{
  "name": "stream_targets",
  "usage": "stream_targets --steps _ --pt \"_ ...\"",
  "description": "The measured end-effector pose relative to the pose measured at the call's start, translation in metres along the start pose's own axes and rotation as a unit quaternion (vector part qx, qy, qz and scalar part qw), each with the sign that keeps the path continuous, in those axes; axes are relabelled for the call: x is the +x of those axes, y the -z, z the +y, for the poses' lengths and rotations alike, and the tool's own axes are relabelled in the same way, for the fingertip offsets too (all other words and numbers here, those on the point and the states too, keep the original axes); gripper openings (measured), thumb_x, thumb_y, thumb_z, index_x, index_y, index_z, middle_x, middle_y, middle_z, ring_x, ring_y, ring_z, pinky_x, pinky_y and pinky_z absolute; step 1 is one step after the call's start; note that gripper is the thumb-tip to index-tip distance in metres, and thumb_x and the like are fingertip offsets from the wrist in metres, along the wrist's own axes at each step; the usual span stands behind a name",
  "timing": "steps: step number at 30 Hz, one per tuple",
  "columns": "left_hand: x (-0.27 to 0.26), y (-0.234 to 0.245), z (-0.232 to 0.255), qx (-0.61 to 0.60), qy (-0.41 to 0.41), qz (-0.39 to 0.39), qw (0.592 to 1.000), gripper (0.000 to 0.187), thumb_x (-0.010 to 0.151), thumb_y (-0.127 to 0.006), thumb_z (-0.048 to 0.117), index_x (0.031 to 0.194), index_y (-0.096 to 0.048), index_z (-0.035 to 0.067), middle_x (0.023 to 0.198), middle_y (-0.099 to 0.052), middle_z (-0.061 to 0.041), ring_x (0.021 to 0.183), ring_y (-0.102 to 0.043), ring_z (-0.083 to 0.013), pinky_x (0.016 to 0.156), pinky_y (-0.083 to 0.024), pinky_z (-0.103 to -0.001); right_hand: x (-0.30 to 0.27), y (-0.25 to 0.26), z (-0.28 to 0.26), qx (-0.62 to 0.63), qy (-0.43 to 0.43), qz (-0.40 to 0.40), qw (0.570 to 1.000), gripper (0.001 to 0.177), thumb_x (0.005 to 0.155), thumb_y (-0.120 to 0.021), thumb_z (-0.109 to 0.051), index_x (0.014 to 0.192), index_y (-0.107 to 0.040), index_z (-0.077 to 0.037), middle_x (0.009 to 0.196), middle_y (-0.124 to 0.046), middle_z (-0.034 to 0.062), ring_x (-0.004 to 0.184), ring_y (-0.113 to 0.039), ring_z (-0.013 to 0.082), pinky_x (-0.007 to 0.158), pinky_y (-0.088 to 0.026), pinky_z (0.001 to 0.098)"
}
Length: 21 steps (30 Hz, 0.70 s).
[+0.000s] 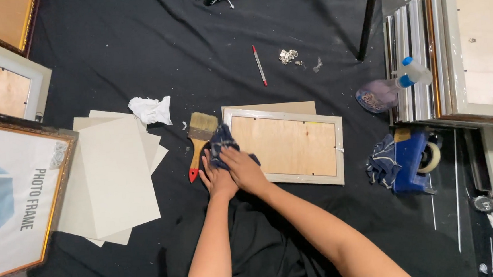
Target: Securing the wooden backing into a picture frame and cleaning the assembly with a cloth and brush.
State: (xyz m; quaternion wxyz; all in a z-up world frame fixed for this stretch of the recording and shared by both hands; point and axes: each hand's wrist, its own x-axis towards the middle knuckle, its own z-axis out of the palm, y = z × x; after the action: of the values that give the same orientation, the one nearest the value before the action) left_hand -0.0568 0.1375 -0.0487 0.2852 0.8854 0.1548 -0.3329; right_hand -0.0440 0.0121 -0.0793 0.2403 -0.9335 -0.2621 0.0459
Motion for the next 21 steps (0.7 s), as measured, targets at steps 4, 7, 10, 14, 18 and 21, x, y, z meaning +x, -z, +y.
stream_targets --steps 4,7,10,14,18,21 --pt "-0.008 0.007 0.009 0.046 0.024 -0.013 0.999 0.100 0.090 -0.060 0.038 0.164 0.005 0.021 0.166 0.033 -0.003 0.153 0.030 -0.0248 0.124 0.016 -0.051 -0.016 0.000 0.005 0.007 0.059 0.030 0.998 0.048 0.101 -0.044 -0.015 0.148 -0.052 -0.015 0.154 -0.051 0.0074 0.142 -0.047 0.0294 0.114 -0.040 0.0440" --pt "-0.027 0.025 0.015 0.033 0.006 -0.015 0.999 0.122 0.071 -0.077 0.052 0.161 -0.005 0.013 0.171 0.014 -0.010 0.157 0.020 -0.0257 0.127 0.011 -0.048 0.027 0.014 0.013 -0.099 0.064 0.098 0.988 0.049 0.105 -0.041 -0.010 0.153 -0.048 -0.016 0.158 -0.048 0.0075 0.145 -0.046 0.0269 0.116 -0.039 0.0412" --pt "-0.030 0.025 0.011 -0.023 -0.014 0.003 1.000 0.139 0.070 -0.086 0.054 0.164 0.013 0.025 0.170 0.023 -0.002 0.156 0.020 -0.0238 0.127 0.009 -0.048 0.065 0.020 0.053 -0.078 0.029 0.121 0.989 0.043 0.105 -0.043 -0.005 0.146 -0.053 -0.007 0.151 -0.054 0.0146 0.142 -0.049 0.0305 0.121 -0.037 0.0422" --pt "-0.028 0.027 0.011 -0.021 -0.010 -0.001 1.000 0.142 0.067 -0.088 0.057 0.163 0.014 0.030 0.169 0.025 -0.001 0.156 0.021 -0.0226 0.127 0.009 -0.048 0.051 0.069 0.097 -0.071 -0.025 0.200 0.977 0.040 0.104 -0.041 -0.004 0.142 -0.056 -0.005 0.140 -0.058 0.0143 0.134 -0.054 0.0310 0.117 -0.040 0.0413" --pt "-0.029 0.027 0.013 -0.023 -0.010 -0.005 1.000 0.143 0.065 -0.089 0.057 0.164 0.011 0.030 0.170 0.023 -0.002 0.156 0.020 -0.0234 0.127 0.009 -0.050 -0.029 0.117 0.132 -0.119 -0.098 0.163 0.974 0.047 0.099 -0.050 -0.002 0.144 -0.058 -0.013 0.144 -0.058 0.0099 0.136 -0.053 0.0286 0.116 -0.039 0.0400" --pt "-0.021 0.025 0.011 -0.019 -0.006 -0.001 1.000 0.145 0.064 -0.089 0.060 0.163 0.012 0.032 0.169 0.024 -0.001 0.156 0.020 -0.0225 0.126 0.008 -0.050 -0.085 0.131 0.175 -0.127 -0.170 0.211 0.954 0.051 0.097 -0.050 0.004 0.146 -0.057 -0.006 0.149 -0.057 0.0169 0.137 -0.052 0.0327 0.118 -0.038 0.0420"
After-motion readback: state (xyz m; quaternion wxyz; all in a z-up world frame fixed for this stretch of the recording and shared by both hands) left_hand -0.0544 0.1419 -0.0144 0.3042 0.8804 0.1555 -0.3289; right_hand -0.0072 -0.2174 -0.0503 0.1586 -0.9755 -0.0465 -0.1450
